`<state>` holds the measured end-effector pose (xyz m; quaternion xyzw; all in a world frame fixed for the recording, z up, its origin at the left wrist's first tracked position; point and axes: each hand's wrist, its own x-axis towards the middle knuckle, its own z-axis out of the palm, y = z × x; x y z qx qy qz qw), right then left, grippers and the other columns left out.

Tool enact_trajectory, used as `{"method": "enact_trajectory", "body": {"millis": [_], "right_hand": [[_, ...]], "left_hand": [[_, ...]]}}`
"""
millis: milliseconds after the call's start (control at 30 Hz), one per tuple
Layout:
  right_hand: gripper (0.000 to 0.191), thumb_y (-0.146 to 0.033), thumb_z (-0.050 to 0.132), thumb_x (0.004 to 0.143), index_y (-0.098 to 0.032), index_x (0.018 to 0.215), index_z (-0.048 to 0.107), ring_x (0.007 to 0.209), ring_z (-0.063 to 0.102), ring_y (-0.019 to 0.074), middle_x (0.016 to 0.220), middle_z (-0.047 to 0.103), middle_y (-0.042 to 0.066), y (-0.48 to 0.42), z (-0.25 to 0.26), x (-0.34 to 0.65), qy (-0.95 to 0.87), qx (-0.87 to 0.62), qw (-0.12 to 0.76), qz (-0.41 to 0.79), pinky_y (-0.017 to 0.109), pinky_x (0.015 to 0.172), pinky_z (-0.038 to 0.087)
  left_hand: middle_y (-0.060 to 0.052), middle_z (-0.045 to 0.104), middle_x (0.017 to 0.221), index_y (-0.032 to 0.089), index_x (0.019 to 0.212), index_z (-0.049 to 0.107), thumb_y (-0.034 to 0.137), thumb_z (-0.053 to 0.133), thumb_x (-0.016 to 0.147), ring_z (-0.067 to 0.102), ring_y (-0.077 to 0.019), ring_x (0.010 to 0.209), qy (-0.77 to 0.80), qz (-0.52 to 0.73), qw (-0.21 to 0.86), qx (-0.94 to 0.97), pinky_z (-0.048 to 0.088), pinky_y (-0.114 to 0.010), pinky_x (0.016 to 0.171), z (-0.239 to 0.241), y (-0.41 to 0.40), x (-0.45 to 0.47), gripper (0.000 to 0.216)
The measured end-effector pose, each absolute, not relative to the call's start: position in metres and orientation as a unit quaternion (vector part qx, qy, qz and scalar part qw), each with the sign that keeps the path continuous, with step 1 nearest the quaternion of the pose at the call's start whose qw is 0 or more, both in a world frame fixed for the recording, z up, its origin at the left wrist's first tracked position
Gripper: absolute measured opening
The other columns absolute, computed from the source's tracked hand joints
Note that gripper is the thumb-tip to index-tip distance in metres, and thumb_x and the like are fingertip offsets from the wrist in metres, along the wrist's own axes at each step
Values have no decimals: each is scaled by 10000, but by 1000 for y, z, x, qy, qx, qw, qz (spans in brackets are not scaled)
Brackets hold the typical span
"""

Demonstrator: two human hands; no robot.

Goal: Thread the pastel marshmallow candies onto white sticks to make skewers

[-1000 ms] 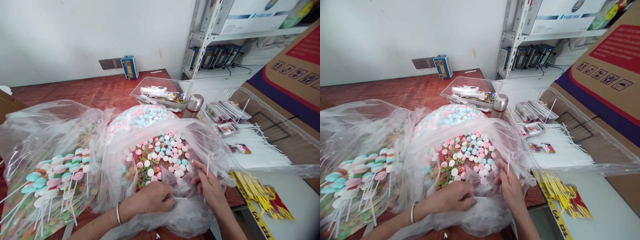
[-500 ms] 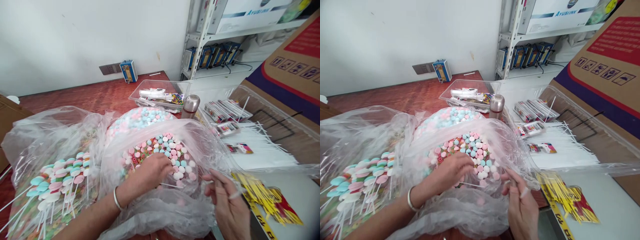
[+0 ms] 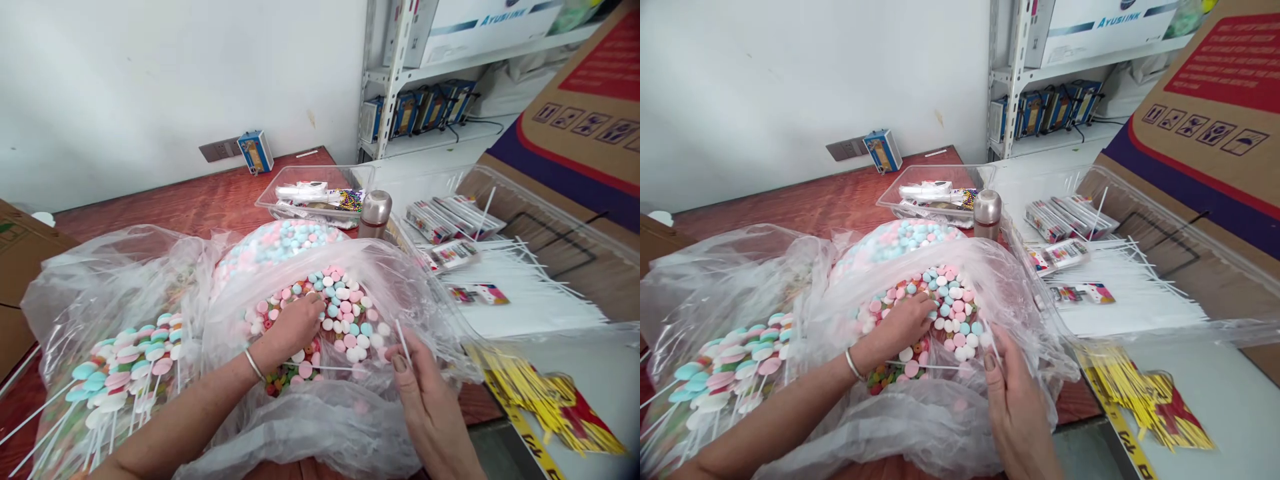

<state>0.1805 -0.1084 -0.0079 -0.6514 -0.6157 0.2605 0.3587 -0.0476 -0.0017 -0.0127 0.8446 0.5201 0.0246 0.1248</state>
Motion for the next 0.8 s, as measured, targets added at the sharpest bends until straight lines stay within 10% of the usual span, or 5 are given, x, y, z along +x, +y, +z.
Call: {"method": "enact_trajectory", "body": {"millis": [267, 800], "right_hand": [[427, -277, 315, 994, -152, 1224, 653, 846, 754, 246, 1045, 765, 126, -100, -12, 145, -747, -551, 295, 229, 323, 649, 592], [413, -300, 288, 981, -149, 1117, 647, 784, 655, 213, 923, 723, 91, -89, 13, 125, -694, -509, 255, 440, 292, 701, 479]], "left_hand": [[-38, 670, 905, 170, 966, 624, 361, 743, 776, 652, -160, 805, 519, 452, 605, 401, 540, -289, 754, -4, -35, -46, 294], [-67, 721, 968, 158, 1054, 642, 375, 772, 734, 680, -171, 847, 511, 500, 605, 349, 561, -303, 778, 0, -48, -37, 407]]}}
